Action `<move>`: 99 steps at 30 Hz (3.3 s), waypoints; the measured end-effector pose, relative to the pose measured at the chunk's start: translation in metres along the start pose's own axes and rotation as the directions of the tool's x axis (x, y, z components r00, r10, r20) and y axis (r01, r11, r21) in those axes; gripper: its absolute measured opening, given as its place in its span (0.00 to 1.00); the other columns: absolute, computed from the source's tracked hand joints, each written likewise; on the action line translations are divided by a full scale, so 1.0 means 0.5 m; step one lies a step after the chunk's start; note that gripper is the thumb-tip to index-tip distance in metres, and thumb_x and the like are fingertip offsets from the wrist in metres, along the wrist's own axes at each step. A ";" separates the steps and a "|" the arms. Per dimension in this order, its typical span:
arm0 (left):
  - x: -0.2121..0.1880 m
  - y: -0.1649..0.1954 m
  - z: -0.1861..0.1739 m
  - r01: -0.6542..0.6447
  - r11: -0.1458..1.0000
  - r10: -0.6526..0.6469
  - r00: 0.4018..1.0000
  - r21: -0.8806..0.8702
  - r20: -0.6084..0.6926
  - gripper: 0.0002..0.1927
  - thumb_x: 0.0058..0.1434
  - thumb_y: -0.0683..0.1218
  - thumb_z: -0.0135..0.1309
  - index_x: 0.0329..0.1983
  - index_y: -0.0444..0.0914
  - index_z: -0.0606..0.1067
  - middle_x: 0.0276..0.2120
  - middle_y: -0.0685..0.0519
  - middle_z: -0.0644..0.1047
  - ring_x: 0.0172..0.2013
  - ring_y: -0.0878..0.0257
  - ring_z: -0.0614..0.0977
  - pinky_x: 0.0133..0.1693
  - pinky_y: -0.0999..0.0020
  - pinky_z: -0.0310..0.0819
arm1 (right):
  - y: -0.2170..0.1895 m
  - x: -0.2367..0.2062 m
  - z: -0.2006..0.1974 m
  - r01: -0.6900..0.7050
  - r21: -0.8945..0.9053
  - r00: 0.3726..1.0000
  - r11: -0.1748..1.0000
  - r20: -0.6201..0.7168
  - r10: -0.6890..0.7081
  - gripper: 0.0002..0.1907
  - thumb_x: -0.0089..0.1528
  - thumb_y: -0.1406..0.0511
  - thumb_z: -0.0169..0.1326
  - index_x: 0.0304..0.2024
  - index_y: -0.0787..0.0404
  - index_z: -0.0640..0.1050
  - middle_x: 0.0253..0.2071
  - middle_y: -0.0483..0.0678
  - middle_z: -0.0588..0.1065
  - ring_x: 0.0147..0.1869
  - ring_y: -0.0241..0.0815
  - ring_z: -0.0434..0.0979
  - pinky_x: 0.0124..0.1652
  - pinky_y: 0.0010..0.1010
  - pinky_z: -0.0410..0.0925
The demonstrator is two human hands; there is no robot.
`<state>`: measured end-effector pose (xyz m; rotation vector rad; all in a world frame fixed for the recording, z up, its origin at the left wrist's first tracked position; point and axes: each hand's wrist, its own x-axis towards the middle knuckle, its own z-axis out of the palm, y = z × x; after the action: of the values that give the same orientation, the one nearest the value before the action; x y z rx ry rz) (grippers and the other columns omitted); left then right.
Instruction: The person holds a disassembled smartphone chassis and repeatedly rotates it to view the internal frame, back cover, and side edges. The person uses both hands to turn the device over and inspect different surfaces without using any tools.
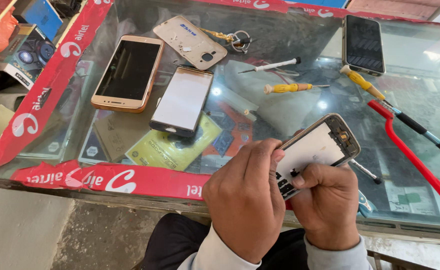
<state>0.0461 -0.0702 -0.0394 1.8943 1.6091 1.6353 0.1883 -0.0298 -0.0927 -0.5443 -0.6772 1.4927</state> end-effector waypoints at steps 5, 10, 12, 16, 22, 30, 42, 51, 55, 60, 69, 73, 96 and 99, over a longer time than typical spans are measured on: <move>0.017 0.003 0.016 -0.119 0.984 0.124 0.992 0.135 -0.026 0.07 0.63 0.40 0.55 0.44 0.40 0.75 0.39 0.56 0.80 0.40 0.56 0.80 0.38 0.59 0.71 | 0.007 0.019 -0.006 -0.126 0.243 0.991 0.962 -0.019 0.135 0.29 0.43 0.85 0.43 0.47 0.68 0.74 0.45 0.53 0.74 0.54 0.50 0.75 0.56 0.36 0.70; 0.028 0.009 0.015 -0.166 0.975 0.166 0.986 0.146 0.011 0.08 0.59 0.39 0.56 0.42 0.42 0.75 0.39 0.59 0.80 0.38 0.58 0.78 0.36 0.60 0.67 | 0.013 0.026 0.004 -0.136 0.368 0.987 0.920 0.128 0.095 0.20 0.44 0.86 0.43 0.32 0.62 0.65 0.36 0.48 0.65 0.48 0.47 0.68 0.55 0.35 0.67; 0.031 0.008 0.013 -0.183 0.972 0.181 0.983 0.148 0.029 0.11 0.56 0.38 0.55 0.42 0.42 0.75 0.38 0.60 0.79 0.38 0.57 0.78 0.36 0.60 0.66 | 0.016 0.025 0.006 -0.107 0.388 0.989 0.915 0.135 0.058 0.20 0.43 0.86 0.43 0.30 0.60 0.61 0.34 0.47 0.62 0.45 0.45 0.65 0.53 0.34 0.66; 0.032 0.004 0.010 -0.216 0.968 0.209 0.976 0.127 0.062 0.12 0.55 0.38 0.56 0.43 0.41 0.75 0.39 0.59 0.79 0.36 0.57 0.77 0.34 0.60 0.66 | 0.015 0.023 0.006 -0.079 0.383 0.993 0.920 0.109 0.039 0.20 0.43 0.86 0.43 0.30 0.60 0.60 0.34 0.46 0.61 0.44 0.44 0.64 0.53 0.33 0.66; 0.039 -0.009 0.000 -0.215 0.977 0.214 0.972 -0.004 0.097 0.09 0.62 0.40 0.59 0.44 0.42 0.75 0.41 0.58 0.80 0.38 0.57 0.79 0.37 0.61 0.71 | 0.012 0.015 0.018 -0.048 0.346 0.990 0.937 0.138 0.000 0.20 0.48 0.86 0.44 0.33 0.60 0.62 0.36 0.46 0.62 0.45 0.45 0.64 0.55 0.35 0.65; 0.033 -0.099 -0.036 0.515 0.525 -0.303 0.857 -0.677 0.416 0.20 0.62 0.40 0.59 0.57 0.32 0.75 0.46 0.53 0.82 0.45 0.69 0.82 0.45 0.73 0.79 | 0.001 0.010 0.028 -0.098 0.322 0.994 0.942 -0.021 0.110 0.26 0.63 0.82 0.49 0.63 0.63 0.71 0.60 0.53 0.74 0.66 0.52 0.73 0.69 0.53 0.61; 0.044 -0.147 -0.025 0.373 0.229 -0.366 0.889 -0.899 0.276 0.16 0.74 0.48 0.53 0.47 0.28 0.79 0.37 0.52 0.81 0.39 0.69 0.79 0.45 0.74 0.71 | -0.007 -0.002 0.074 0.197 -0.132 0.977 0.972 -0.059 -0.206 0.24 0.59 0.78 0.52 0.58 0.62 0.73 0.50 0.53 0.77 0.56 0.43 0.79 0.59 0.41 0.71; 0.050 -0.136 -0.006 0.368 0.331 -0.384 0.893 -0.869 0.232 0.19 0.75 0.50 0.45 0.37 0.31 0.78 0.29 0.57 0.76 0.33 0.71 0.73 0.42 0.75 0.67 | 0.006 0.001 0.048 0.232 -0.203 0.973 0.951 0.040 -0.228 0.15 0.77 0.65 0.52 0.45 0.76 0.79 0.39 0.57 0.79 0.42 0.44 0.80 0.50 0.34 0.73; 0.051 -0.145 0.004 0.332 0.332 -0.386 0.902 -0.883 0.194 0.20 0.78 0.49 0.48 0.32 0.32 0.74 0.29 0.58 0.71 0.34 0.71 0.68 0.41 0.75 0.64 | 0.004 -0.001 0.046 0.172 -0.149 0.985 0.974 0.016 -0.171 0.14 0.75 0.66 0.53 0.42 0.74 0.79 0.38 0.56 0.79 0.42 0.45 0.80 0.48 0.34 0.74; 0.045 -0.143 0.013 0.386 0.280 -0.529 0.826 -0.879 0.194 0.20 0.74 0.49 0.48 0.32 0.30 0.77 0.28 0.55 0.75 0.31 0.68 0.73 0.40 0.73 0.70 | 0.003 -0.006 0.037 0.194 -0.172 0.981 0.966 0.049 -0.188 0.15 0.72 0.65 0.54 0.36 0.74 0.78 0.35 0.55 0.78 0.38 0.43 0.79 0.47 0.35 0.74; 0.048 -0.140 -0.002 0.458 0.243 -0.553 0.790 -0.855 0.266 0.19 0.72 0.49 0.50 0.34 0.28 0.77 0.30 0.49 0.78 0.32 0.63 0.78 0.39 0.69 0.74 | -0.001 -0.013 0.018 0.161 -0.255 0.987 0.953 0.023 -0.161 0.19 0.68 0.63 0.54 0.28 0.72 0.75 0.26 0.51 0.73 0.30 0.39 0.72 0.38 0.31 0.69; 0.047 -0.133 -0.005 0.416 0.350 -0.516 0.833 -0.839 0.199 0.19 0.72 0.50 0.49 0.35 0.30 0.77 0.33 0.51 0.78 0.36 0.66 0.77 0.45 0.72 0.72 | -0.003 -0.006 0.024 0.161 -0.199 0.986 0.967 0.072 -0.150 0.18 0.72 0.65 0.54 0.29 0.72 0.75 0.30 0.52 0.74 0.34 0.40 0.74 0.43 0.33 0.71; 0.046 -0.157 -0.006 0.142 0.118 -0.538 0.841 -0.983 0.057 0.12 0.73 0.47 0.52 0.39 0.34 0.76 0.33 0.57 0.77 0.34 0.71 0.75 0.41 0.74 0.69 | -0.021 0.003 0.049 0.040 -0.124 0.977 0.991 0.212 -0.013 0.19 0.71 0.67 0.48 0.60 0.74 0.74 0.55 0.61 0.78 0.57 0.56 0.80 0.58 0.52 0.73; 0.045 -0.158 -0.007 0.121 0.192 -0.537 0.844 -0.974 -0.001 0.12 0.74 0.47 0.52 0.41 0.33 0.76 0.34 0.56 0.77 0.36 0.70 0.76 0.44 0.74 0.71 | -0.016 -0.004 0.046 0.074 -0.229 0.974 0.971 0.225 -0.021 0.18 0.70 0.71 0.51 0.60 0.75 0.73 0.53 0.63 0.77 0.57 0.56 0.80 0.59 0.54 0.73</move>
<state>-0.0073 -0.0224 -0.0793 0.5260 0.5682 2.0268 0.1781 -0.0338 -0.0710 -0.5419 -1.0457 1.4483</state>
